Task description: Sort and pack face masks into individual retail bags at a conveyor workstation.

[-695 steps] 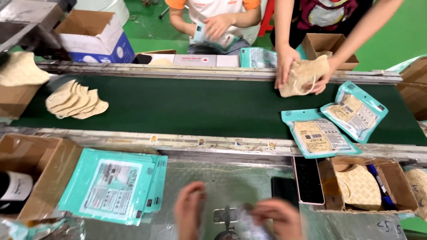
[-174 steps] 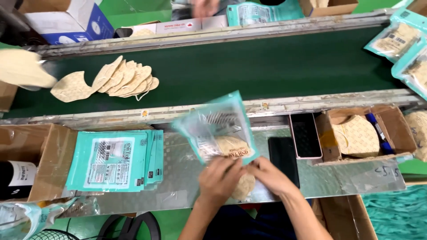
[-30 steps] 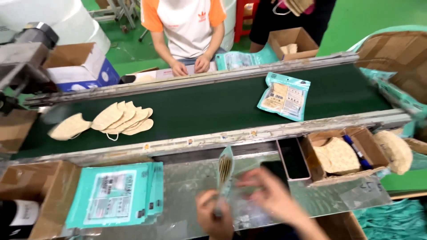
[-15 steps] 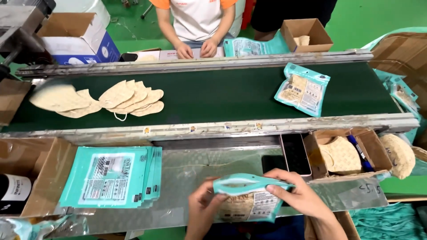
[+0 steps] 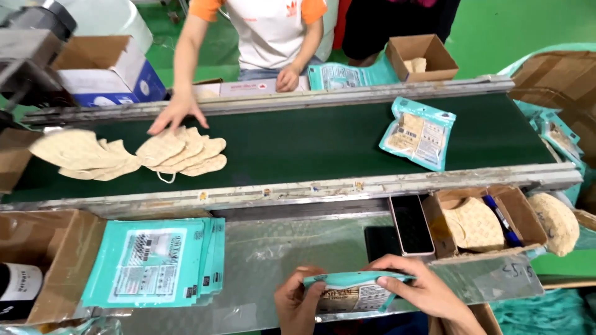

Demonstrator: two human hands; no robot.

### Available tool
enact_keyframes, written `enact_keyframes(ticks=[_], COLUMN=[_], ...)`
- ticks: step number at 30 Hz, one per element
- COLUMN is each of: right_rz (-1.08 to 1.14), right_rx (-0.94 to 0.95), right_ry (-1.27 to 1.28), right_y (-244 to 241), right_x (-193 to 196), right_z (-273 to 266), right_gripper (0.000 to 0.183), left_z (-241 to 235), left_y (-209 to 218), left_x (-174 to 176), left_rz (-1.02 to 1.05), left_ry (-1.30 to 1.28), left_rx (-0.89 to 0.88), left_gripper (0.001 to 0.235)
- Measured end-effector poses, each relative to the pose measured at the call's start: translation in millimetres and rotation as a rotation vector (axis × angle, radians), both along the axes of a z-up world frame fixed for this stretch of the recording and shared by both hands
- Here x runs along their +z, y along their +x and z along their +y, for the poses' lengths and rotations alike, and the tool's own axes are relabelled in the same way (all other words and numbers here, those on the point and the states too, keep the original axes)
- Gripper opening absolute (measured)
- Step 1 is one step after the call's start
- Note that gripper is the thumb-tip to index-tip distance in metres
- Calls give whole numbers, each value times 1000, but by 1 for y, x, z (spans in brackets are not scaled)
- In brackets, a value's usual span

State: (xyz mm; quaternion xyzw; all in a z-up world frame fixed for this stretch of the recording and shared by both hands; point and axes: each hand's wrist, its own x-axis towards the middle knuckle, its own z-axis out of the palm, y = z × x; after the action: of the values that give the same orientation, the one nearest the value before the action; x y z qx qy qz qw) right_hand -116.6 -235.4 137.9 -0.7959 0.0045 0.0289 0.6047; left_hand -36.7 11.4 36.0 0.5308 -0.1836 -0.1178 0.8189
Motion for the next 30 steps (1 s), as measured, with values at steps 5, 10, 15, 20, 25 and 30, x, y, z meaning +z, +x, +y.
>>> enact_keyframes(ticks=[5,10,15,20,25,30], right_rz=[-178,-378,-104,-115,-71,-65], right_rx=[-30,37,43,82,54,81], right_ry=[-62,-586,-479,-502,-497,-496], right_y=[4,11,14,13,14,15], right_x=[52,66,61,60,63,65], right_z=[12,42,42,45,48,49], right_gripper=[34,31,19,23,19,19], left_z=[-6,-27,-18,-17,-21,-20], left_y=[-1,-8,-7,-13,-12,-12], left_x=[9,9,19,1,1,9], left_rz=[-128,-361,-249,-275,-236,-161], left_ry=[113,193,169,172,105,134], left_rx=[90,91,-52,-12,-20,-64], left_gripper=[4,14,21,17,17,17])
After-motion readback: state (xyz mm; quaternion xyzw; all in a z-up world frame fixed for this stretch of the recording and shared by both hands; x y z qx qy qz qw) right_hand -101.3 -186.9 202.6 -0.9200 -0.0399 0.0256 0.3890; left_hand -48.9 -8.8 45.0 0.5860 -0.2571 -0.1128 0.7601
